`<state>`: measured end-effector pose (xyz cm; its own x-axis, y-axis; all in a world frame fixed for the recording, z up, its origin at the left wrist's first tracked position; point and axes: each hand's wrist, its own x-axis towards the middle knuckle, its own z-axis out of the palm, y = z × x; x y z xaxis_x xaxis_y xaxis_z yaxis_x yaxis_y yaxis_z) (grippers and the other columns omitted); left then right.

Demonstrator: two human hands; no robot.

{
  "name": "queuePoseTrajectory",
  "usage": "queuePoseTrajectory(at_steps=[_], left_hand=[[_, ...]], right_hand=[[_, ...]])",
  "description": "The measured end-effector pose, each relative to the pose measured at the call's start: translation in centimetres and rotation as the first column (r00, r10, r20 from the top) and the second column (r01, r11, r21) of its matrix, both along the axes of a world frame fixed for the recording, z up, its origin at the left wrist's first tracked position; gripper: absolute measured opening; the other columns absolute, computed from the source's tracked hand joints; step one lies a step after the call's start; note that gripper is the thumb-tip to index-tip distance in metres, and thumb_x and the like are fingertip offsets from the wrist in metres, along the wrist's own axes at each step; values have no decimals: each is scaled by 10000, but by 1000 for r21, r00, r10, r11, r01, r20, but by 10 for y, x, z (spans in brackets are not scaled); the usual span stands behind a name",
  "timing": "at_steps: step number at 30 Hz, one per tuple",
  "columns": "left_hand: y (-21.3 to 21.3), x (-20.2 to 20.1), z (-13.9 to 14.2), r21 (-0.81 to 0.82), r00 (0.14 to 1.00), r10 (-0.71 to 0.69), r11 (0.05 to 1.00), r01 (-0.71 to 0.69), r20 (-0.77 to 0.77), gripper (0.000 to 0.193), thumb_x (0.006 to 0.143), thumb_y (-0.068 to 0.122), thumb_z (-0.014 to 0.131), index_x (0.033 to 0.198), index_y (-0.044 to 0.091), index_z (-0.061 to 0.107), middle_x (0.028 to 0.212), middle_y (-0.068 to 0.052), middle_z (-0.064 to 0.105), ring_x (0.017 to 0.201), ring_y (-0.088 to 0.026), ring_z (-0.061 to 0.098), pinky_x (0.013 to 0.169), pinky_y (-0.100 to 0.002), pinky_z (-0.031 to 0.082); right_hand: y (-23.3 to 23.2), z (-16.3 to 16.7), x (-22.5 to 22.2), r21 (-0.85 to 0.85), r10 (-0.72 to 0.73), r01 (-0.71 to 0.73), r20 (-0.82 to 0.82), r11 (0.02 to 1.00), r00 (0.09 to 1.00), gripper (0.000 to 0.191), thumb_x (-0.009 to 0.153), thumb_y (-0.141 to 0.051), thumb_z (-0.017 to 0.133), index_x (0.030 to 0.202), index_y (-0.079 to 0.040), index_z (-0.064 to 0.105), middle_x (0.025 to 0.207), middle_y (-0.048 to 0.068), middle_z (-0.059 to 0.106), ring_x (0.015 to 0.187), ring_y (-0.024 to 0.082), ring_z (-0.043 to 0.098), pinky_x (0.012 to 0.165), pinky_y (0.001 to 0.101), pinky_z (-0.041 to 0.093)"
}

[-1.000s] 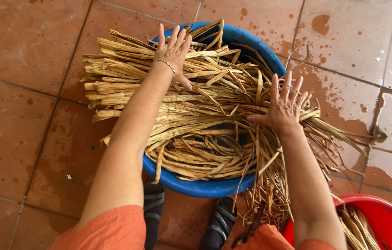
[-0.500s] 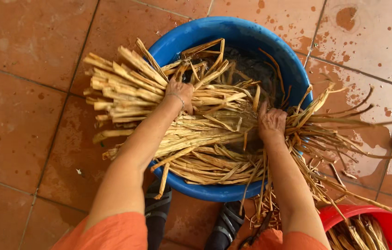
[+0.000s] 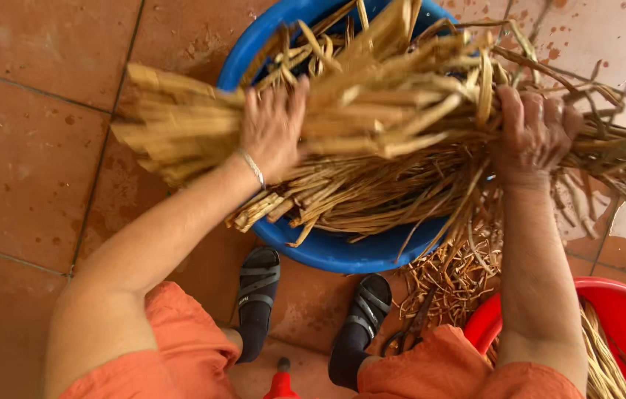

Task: The person sits on the floor sorting through a pile of dried palm-like leaves in a blue basin, pulling individual stalks out, stripping and straightening them, and cutting off sections with scissors. Trimmed stalks are placed into a red bucket, and some stalks are dipped and swished in water in the blue basin.

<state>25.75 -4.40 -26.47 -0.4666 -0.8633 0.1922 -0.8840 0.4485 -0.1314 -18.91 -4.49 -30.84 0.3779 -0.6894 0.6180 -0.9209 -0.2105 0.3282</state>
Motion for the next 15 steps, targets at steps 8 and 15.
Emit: queuePoseTrajectory(at_steps=[8, 15], left_hand=[[105, -27, -83, 404, 892, -374, 879, 253, 254, 924, 920, 281, 648, 1571, -105, 119, 1256, -238, 525, 1077, -283, 522, 913, -476, 412], [56, -44, -99, 821, 880, -455, 549, 156, 138, 1258, 713, 632, 858, 1575, 37, 162, 1370, -233, 472, 1212, -340, 467, 991, -423, 369]], right_hand=[[66, 19, 10, 412, 54, 25, -179, 911, 982, 629, 827, -266, 740, 1433, -260, 571, 1245, 8, 624, 1174, 207, 558, 1029, 426, 396], [73, 94, 71, 650, -57, 104, -93, 753, 994, 858, 557, -532, 875, 1309, -192, 640, 1295, 118, 634, 1257, 352, 534, 1056, 580, 390]])
